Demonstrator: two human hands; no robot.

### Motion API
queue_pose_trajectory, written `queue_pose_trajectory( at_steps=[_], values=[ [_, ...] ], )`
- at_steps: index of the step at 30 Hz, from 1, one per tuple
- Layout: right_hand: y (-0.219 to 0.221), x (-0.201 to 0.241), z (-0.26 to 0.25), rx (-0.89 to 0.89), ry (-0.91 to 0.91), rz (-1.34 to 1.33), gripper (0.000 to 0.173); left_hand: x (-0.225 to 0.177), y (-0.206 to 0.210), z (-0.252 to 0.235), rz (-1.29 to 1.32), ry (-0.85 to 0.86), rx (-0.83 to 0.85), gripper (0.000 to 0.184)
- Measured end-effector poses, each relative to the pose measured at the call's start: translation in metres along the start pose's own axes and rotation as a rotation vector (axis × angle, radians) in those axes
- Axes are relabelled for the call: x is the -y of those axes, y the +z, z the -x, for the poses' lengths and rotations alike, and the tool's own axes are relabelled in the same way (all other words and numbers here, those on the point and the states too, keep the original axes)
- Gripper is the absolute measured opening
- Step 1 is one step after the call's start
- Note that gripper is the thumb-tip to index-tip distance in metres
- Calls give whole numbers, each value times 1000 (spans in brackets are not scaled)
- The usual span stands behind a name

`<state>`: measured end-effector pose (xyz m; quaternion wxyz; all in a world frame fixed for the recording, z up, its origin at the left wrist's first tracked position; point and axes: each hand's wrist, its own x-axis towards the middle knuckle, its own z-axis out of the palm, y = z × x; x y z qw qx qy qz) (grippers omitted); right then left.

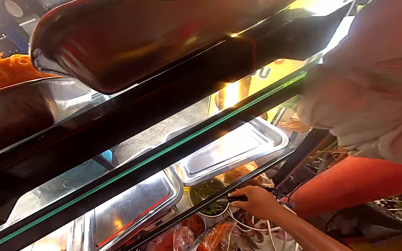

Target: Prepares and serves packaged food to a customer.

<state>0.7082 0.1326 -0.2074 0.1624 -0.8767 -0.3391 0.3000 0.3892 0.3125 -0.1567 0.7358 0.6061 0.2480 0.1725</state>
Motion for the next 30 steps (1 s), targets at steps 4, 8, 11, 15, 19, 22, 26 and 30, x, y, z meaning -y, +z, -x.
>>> queue_pose_trajectory(
  at_steps=[4,8,11,15,19,22,26,30],
  values=[
    [1,28,6,50,-10,165,38,12,8,-26,-33,-4,-99,22],
    [3,63,5,90,45,264,37,20,8,-36,-35,-46,-143,22],
    [-2,81,7,120,109,313,31,23,5,-39,-14,-30,-191,19],
    [-5,100,11,106,138,345,29,25,-1,-40,-39,-8,-199,19],
    [-6,97,16,75,129,354,27,27,-1,-39,-45,-5,-172,21],
    [-2,99,16,87,129,388,25,33,-7,-38,-35,-2,-161,21],
    [7,90,10,90,78,407,23,28,-5,-36,-84,-57,-125,22],
    [-11,65,16,66,69,272,32,16,-4,-37,-158,-52,-129,21]
  ],
)
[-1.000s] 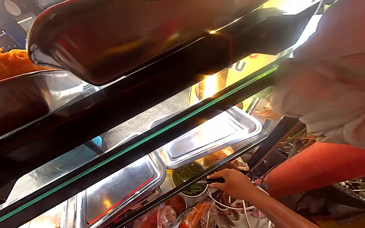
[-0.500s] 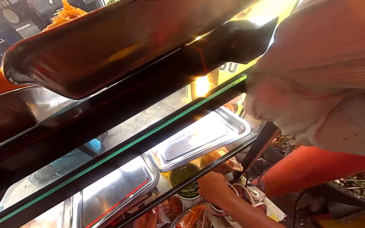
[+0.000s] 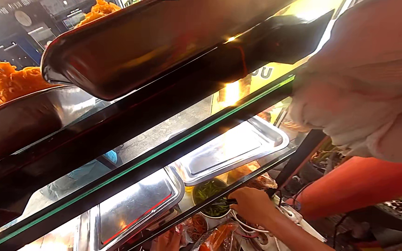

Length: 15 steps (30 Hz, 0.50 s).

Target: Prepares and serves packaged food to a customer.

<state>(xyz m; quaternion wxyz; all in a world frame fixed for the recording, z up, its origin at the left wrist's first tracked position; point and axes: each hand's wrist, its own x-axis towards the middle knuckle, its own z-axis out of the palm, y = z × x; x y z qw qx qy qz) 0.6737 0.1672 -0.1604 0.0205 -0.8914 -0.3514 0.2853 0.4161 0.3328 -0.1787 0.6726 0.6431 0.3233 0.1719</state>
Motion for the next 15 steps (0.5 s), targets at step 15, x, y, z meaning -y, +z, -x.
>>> queue_pose_trajectory(
  at_steps=[15],
  values=[
    [15,-54,22,-160,23,-245,32,1,28,-40,-299,-98,136,28]
  ],
)
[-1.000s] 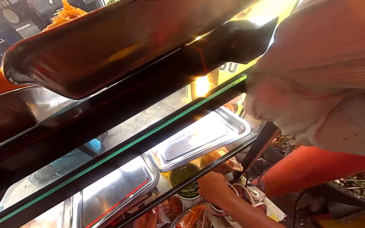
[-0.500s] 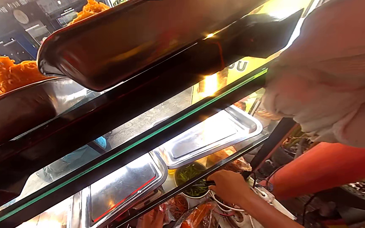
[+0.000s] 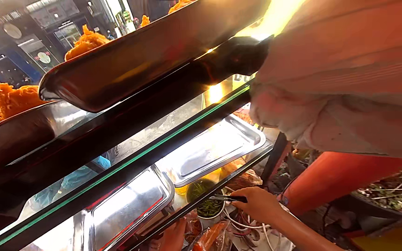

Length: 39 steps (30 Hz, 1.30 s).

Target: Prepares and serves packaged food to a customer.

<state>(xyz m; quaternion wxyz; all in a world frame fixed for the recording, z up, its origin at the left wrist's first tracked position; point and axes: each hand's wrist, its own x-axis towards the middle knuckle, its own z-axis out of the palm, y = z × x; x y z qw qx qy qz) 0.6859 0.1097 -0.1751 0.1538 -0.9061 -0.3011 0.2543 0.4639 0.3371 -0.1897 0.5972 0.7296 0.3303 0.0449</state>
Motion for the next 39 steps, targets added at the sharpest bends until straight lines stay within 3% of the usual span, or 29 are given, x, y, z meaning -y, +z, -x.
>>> queue_pose_trajectory(
  at_steps=[4,11,18,22,26,33,39],
  values=[
    [-5,-12,7,-79,-68,-42,32,2,3,-16,-59,-11,72,30],
    [-21,-26,15,-63,-276,54,31,1,7,-43,-153,-42,276,38],
    [-16,-7,15,-215,-509,404,25,-3,12,-53,-358,-28,202,40],
    [-19,-4,10,-307,-602,529,21,4,12,-58,-317,-9,128,37],
    [-14,-3,1,-459,-775,627,20,0,12,-56,-291,-54,233,38],
    [-13,11,-4,-445,-848,654,23,9,19,-66,-238,-81,209,49],
    [-13,19,4,-434,-883,719,23,13,27,-68,-70,-122,151,36]
  ],
)
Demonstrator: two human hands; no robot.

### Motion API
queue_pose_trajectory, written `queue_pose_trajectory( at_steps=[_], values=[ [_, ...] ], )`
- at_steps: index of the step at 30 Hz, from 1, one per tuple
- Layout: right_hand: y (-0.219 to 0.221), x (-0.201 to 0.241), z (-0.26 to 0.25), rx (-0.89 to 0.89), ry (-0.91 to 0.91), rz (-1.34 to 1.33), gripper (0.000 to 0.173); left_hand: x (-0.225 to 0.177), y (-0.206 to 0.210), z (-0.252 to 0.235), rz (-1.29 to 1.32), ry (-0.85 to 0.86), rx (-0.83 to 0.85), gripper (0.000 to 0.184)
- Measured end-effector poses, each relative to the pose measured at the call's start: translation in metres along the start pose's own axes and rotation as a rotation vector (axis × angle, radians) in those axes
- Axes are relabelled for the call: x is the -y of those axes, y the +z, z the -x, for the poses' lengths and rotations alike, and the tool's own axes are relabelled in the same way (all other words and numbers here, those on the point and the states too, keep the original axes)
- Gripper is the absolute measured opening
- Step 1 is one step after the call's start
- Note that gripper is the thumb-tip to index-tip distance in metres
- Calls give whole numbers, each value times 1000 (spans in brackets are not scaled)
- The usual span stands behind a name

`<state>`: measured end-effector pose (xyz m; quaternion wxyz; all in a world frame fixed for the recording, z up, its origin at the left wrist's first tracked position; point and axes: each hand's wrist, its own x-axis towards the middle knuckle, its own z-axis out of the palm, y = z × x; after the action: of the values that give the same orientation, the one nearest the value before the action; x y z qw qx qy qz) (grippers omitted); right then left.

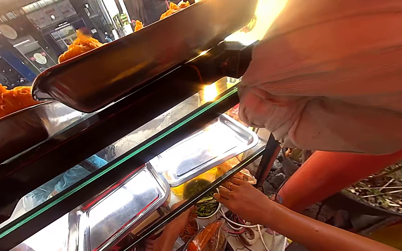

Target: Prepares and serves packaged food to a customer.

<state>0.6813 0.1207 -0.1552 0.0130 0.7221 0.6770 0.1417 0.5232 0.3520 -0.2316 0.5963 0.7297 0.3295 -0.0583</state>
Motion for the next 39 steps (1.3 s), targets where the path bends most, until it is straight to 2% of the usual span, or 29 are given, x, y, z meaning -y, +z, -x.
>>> queue_pose_trajectory(
  at_steps=[3,6,11,13,15,18,28,32,39],
  values=[
    [-2,8,-6,33,-46,-30,20,-2,-1,1,141,-36,84,31],
    [-3,16,-11,93,-23,-44,21,5,-1,-8,144,-48,103,31],
    [-6,15,-12,102,95,-57,24,15,2,-14,69,-61,-89,34],
    [-5,10,-10,36,120,-40,21,24,3,-15,178,-25,-142,29],
    [-1,7,-9,-9,122,-48,17,27,5,-14,412,-33,-104,25],
    [-1,5,-9,25,133,-99,16,28,1,-12,668,-107,17,30],
    [0,2,-15,107,202,-303,24,28,-1,-6,748,-152,60,30],
    [-6,4,-22,181,167,-316,25,22,2,-2,718,-201,145,29],
    [0,5,-21,-30,92,-162,12,29,3,-9,862,-185,142,31]
  ],
)
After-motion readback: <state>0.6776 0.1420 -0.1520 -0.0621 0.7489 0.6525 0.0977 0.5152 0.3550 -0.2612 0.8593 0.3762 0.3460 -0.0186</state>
